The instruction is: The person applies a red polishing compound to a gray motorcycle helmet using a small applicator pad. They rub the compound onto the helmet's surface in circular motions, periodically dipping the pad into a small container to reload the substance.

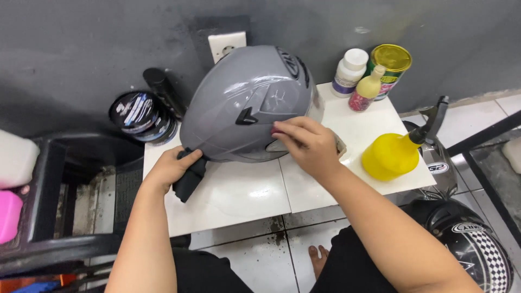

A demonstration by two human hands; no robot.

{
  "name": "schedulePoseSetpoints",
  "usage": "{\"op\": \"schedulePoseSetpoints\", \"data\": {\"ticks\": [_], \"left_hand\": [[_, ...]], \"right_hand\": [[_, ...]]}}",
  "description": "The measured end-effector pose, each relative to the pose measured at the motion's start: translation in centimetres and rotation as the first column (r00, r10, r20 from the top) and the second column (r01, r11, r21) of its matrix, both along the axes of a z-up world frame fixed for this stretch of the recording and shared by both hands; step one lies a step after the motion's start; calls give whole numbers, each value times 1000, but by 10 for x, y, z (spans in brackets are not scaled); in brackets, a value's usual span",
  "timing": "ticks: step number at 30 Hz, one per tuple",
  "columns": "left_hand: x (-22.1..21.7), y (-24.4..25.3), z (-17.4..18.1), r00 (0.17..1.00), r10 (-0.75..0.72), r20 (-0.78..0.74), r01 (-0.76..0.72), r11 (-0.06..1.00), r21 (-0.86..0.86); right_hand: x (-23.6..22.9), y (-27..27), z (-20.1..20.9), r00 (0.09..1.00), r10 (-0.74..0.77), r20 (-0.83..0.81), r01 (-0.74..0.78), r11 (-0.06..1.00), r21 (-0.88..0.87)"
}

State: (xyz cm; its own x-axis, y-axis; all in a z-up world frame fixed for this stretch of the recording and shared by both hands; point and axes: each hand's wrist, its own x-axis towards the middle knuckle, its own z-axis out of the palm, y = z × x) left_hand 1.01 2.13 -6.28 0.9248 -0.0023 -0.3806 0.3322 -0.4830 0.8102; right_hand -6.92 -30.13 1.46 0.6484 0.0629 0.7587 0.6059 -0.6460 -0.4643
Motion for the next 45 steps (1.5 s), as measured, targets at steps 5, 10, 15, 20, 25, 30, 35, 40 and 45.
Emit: {"op": "schedulePoseSetpoints", "data": {"ticks": [5, 10, 15, 20, 25, 30, 35, 40, 45], "left_hand": [[14, 7, -37, 997, 45, -67, -63, 949, -309], [15, 8, -39, 997, -18, -73, -12, 924, -382], [20, 12, -49, 997, -45, -60, 18, 921, -389], [24, 13, -53, 997, -70, -33, 50, 914, -403], [18, 11, -38, 996, -87, -24, 72, 921, -382], [20, 10, -42, 996, -85, -41, 63, 921, -385], [16, 7, -34, 997, -62, -55, 36, 921, -387], [10, 4, -33, 998, -40, -57, 14, 915, -404], [12, 3, -30, 999, -24, -46, 3, 912, -410]], "right_hand": [[3, 29, -9, 991, 3, 134, 32, 966, -257], [-5, 16, 11, 999, -12, -32, -2, 921, -390], [-1, 53, -2, 999, -52, 3, 49, 912, -408], [-3, 62, 8, 996, -89, -9, 76, 892, -446], [-1, 49, -1, 1000, -13, -28, -4, 840, -542], [4, 38, -1, 999, -34, 7, 34, 906, -421], [-3, 37, -23, 1000, 13, 8, -7, 846, -533], [-7, 30, -29, 998, -1, 63, 31, 880, -474], [-2, 18, -73, 995, 1, 99, 51, 849, -525]]}}
